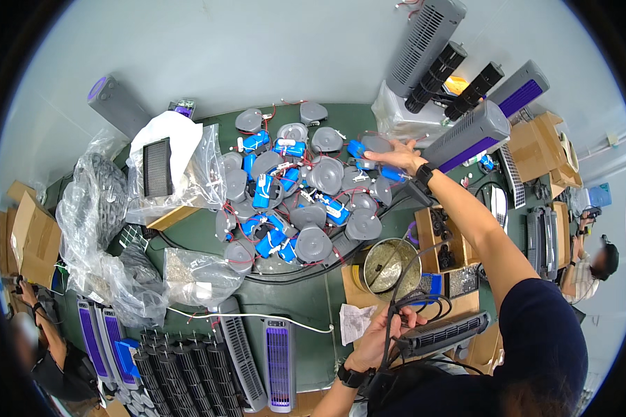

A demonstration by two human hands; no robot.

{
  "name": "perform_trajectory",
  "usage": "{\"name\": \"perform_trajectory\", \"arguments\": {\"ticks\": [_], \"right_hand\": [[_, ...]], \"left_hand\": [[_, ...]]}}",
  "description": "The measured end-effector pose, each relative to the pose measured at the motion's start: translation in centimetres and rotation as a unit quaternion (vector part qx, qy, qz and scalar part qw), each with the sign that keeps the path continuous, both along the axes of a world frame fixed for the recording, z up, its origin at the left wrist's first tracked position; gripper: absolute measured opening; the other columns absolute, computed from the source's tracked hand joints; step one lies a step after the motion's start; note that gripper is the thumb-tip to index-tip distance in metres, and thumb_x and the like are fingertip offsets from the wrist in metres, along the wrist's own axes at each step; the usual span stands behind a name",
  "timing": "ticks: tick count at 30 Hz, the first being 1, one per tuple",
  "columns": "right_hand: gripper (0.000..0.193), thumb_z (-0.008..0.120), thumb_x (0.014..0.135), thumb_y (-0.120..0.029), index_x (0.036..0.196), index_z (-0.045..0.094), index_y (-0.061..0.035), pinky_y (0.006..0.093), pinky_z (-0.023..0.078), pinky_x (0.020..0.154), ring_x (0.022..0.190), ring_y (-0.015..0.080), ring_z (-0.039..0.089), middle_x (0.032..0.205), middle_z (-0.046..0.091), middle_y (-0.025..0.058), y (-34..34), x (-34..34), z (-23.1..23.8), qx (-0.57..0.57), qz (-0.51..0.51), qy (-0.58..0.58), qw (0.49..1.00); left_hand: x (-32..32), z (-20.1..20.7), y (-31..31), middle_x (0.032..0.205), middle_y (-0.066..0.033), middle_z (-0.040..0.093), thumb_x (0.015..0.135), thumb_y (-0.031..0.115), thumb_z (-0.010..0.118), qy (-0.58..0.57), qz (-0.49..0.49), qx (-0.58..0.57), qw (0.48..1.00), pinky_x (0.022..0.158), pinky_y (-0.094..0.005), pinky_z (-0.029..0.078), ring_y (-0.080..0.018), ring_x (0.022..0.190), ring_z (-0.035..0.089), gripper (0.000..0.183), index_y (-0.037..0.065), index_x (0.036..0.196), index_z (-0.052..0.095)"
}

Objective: The user is assembling a portable cooling fan by installing internal components and securing the casing.

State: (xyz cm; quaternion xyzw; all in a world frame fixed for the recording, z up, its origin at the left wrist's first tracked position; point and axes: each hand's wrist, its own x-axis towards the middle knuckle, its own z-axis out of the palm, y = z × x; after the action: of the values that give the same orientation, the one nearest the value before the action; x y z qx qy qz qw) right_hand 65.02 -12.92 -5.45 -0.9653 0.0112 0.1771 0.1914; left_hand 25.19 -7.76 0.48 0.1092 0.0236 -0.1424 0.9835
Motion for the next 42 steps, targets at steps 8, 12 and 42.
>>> {"name": "perform_trajectory", "arguments": {"ticks": [8, 12, 42], "right_hand": [[0.023, 0.082, 0.070, -0.024, 0.072, 0.067, -0.0062, 0.0315, 0.051, 0.061, 0.062, 0.0119, 0.060, 0.069, 0.064, 0.0007, 0.7, -1.6, -0.6, 0.297, 0.126, 0.057, 0.945], [0.082, 0.079, 0.064, -0.053, 0.120, 0.056, 0.0017, 0.0469, 0.044, 0.097, 0.119, 0.0382, 0.049, 0.131, 0.050, 0.0243, 1.9, -0.9, -0.9, -0.100, -0.001, -0.216, 0.971], [0.049, 0.061, 0.081, -0.012, 0.129, 0.052, -0.0048, 0.0444, 0.049, 0.092, 0.102, 0.0391, 0.063, 0.110, 0.064, 0.0257, 2.8, 6.6, 0.1, -0.086, 0.150, -0.162, 0.971]], "left_hand": [[-1.2, -0.6, -1.8, 0.096, -0.0050, 0.052, 0.100, 0.033, 0.049, -0.004, 0.010, 0.018, 1.000, 0.104, -0.0413, 0.039, -0.0262, 0.114, 0.055, 0.033, 0.005, 0.117, 0.051], [-2.5, -0.5, -1.8, 0.097, -0.0043, 0.052, 0.100, 0.035, 0.050, 0.002, 0.010, 0.042, 0.999, 0.103, -0.0408, 0.039, -0.0261, 0.115, 0.054, 0.034, 0.006, 0.118, 0.051], [-3.2, -1.1, -2.0, 0.100, -0.0061, 0.052, 0.101, 0.031, 0.049, -0.003, 0.034, 0.025, 0.999, 0.102, -0.0405, 0.043, -0.0257, 0.120, 0.051, 0.033, 0.005, 0.121, 0.049]]}}
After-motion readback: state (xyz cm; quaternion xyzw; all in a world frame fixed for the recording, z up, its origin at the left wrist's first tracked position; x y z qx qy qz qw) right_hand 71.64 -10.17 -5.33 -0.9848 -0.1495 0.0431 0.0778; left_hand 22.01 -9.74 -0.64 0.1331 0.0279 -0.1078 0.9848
